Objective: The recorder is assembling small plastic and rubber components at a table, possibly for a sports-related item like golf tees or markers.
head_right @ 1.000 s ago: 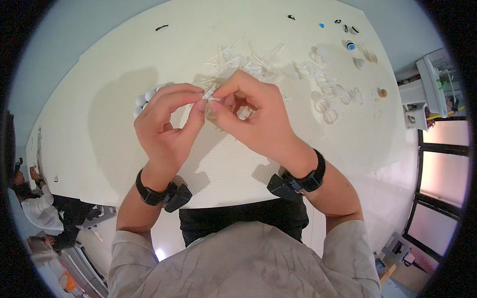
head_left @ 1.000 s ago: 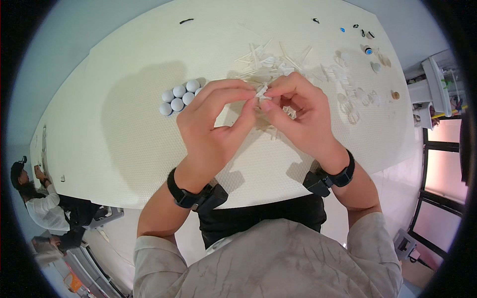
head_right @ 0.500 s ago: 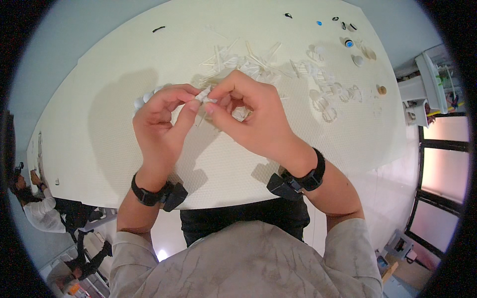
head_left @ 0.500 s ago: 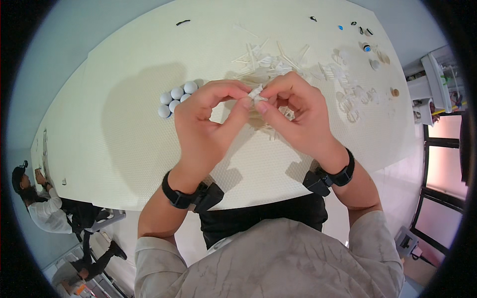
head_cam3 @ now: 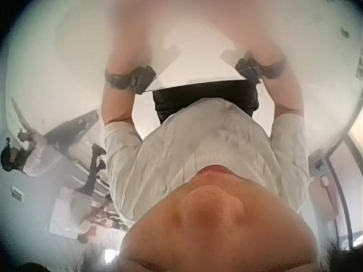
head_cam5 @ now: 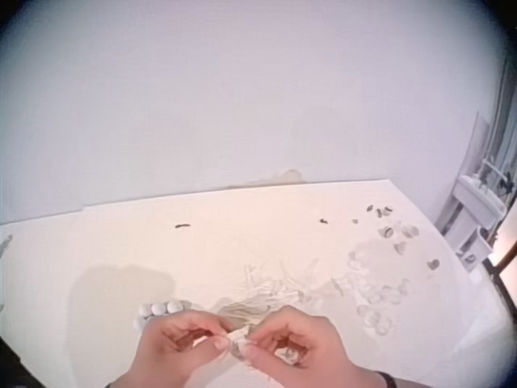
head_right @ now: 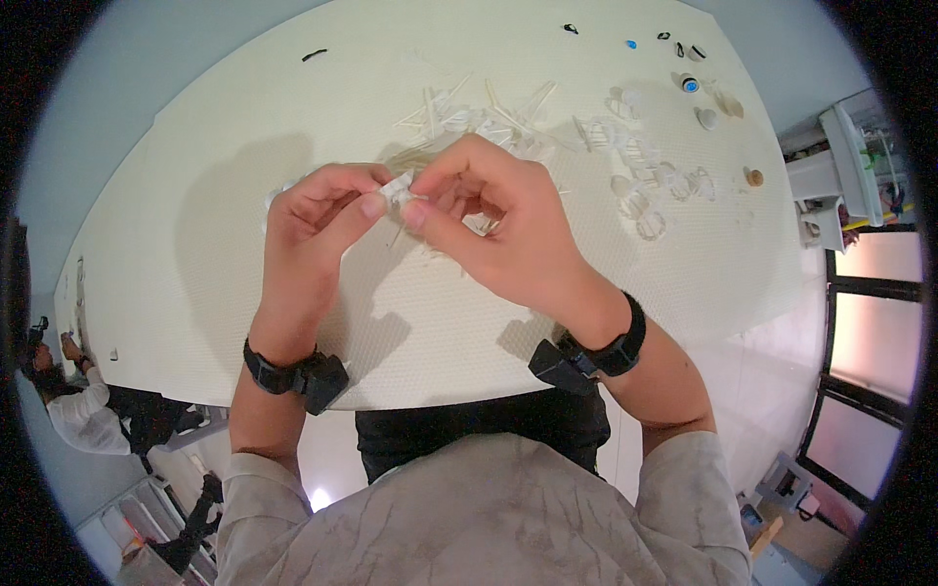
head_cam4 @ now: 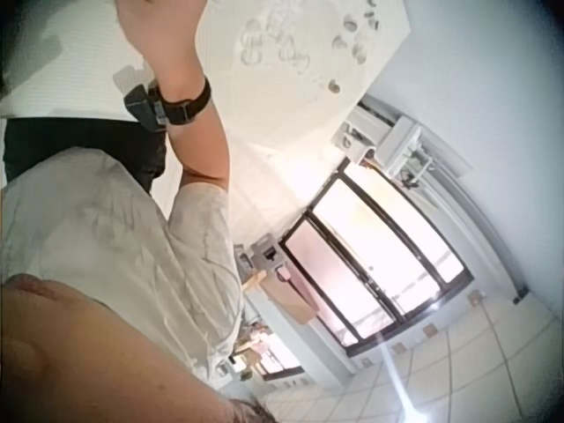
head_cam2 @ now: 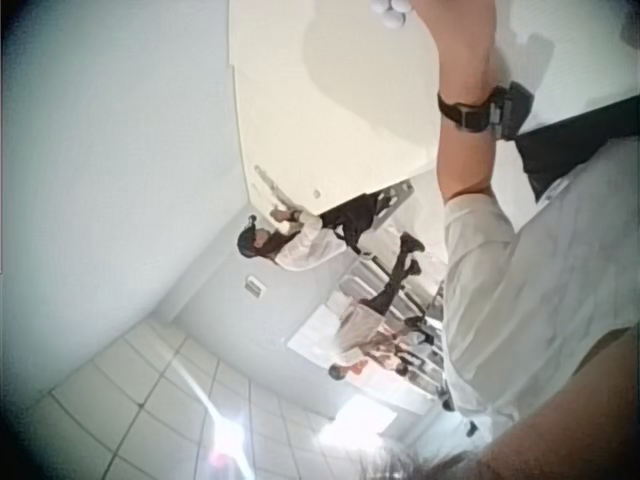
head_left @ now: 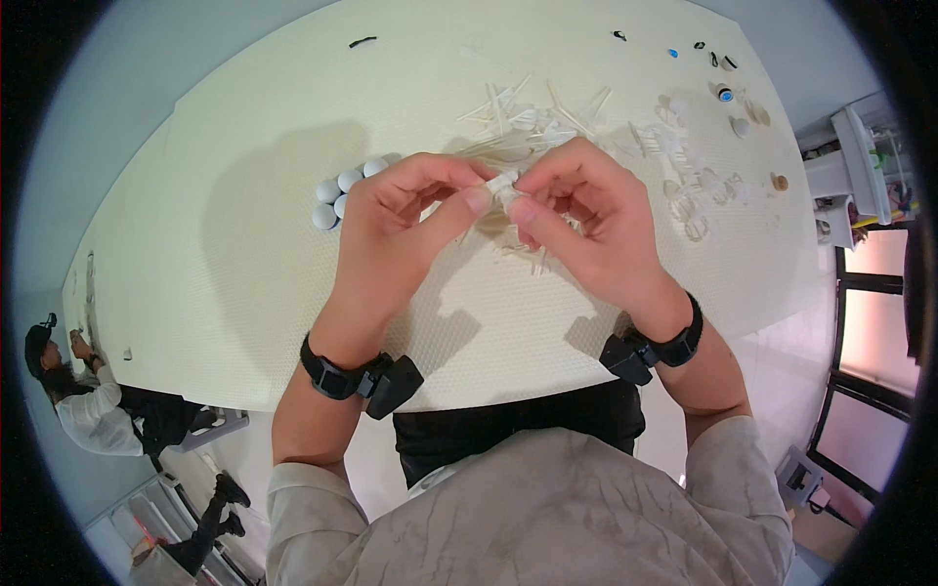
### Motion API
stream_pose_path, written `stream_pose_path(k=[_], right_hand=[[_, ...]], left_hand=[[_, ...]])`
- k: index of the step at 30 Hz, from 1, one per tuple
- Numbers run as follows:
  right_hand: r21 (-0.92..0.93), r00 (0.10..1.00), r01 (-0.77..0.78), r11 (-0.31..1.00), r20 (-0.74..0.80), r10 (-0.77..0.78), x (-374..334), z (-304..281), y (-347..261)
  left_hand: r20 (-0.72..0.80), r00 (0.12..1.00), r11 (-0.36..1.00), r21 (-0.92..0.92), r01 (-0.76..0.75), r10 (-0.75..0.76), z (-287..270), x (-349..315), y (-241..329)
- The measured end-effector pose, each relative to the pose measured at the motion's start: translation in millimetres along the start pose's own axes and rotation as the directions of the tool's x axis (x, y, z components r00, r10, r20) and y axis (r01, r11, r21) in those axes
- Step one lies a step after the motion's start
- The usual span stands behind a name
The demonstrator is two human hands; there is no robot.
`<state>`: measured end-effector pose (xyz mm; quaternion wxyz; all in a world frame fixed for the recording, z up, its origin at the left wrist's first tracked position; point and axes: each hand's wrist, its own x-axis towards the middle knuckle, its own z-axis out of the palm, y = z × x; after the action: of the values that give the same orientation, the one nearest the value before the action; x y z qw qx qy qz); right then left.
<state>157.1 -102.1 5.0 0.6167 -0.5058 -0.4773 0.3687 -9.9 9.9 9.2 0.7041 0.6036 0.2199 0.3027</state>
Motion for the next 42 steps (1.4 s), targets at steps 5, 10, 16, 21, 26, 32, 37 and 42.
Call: stream_pose_path(k=[5, 10, 16, 21, 26, 32, 37, 42], right_hand=[[-0.043, 1.0, 0.005, 0.999, 0.002, -0.005, 4, -1, 0], [0.012, 1.0, 0.002, 1.0, 0.013, -0.002, 5, -6, 4], [-0.147, 0.987, 0.156, 0.977, -0.004, -0.159, 6, -9, 9], [-0.129, 0.996, 0.076, 0.989, -0.046, -0.082, 8, -2, -5], [-0.15, 0.991, 0.13, 0.98, 0.032, -0.127, 9, -8, 6], [-0.006, 0.984, 0.016, 1.0, 0.179, -0.015, 10, -20, 7], [0.1, 0.972, -0.055, 0.994, 0.234, 0.03, 11, -20, 5], [0.109, 0.962, -0.082, 0.991, 0.268, 0.05, 11, -23, 7]], left_hand=[[0.019, 0.993, 0.989, 0.091, -0.116, 0.115, -1, 3, -3], [-0.039, 0.983, 0.979, 0.107, -0.173, 0.178, 7, 3, -7], [-0.034, 0.961, 0.943, 0.207, -0.26, 0.273, 1, -1, -13], [-0.009, 0.894, 0.839, 0.347, -0.418, 0.449, 0, 1, -12], [0.029, 0.892, 0.818, 0.385, -0.426, 0.451, 3, -5, -9], [0.109, 0.943, 0.884, 0.33, -0.332, 0.314, -2, -6, 3], [0.101, 0.987, 0.969, 0.202, -0.143, 0.125, -3, -4, 6], [0.136, 0.989, 0.984, 0.159, -0.077, 0.055, -7, -4, 5]])
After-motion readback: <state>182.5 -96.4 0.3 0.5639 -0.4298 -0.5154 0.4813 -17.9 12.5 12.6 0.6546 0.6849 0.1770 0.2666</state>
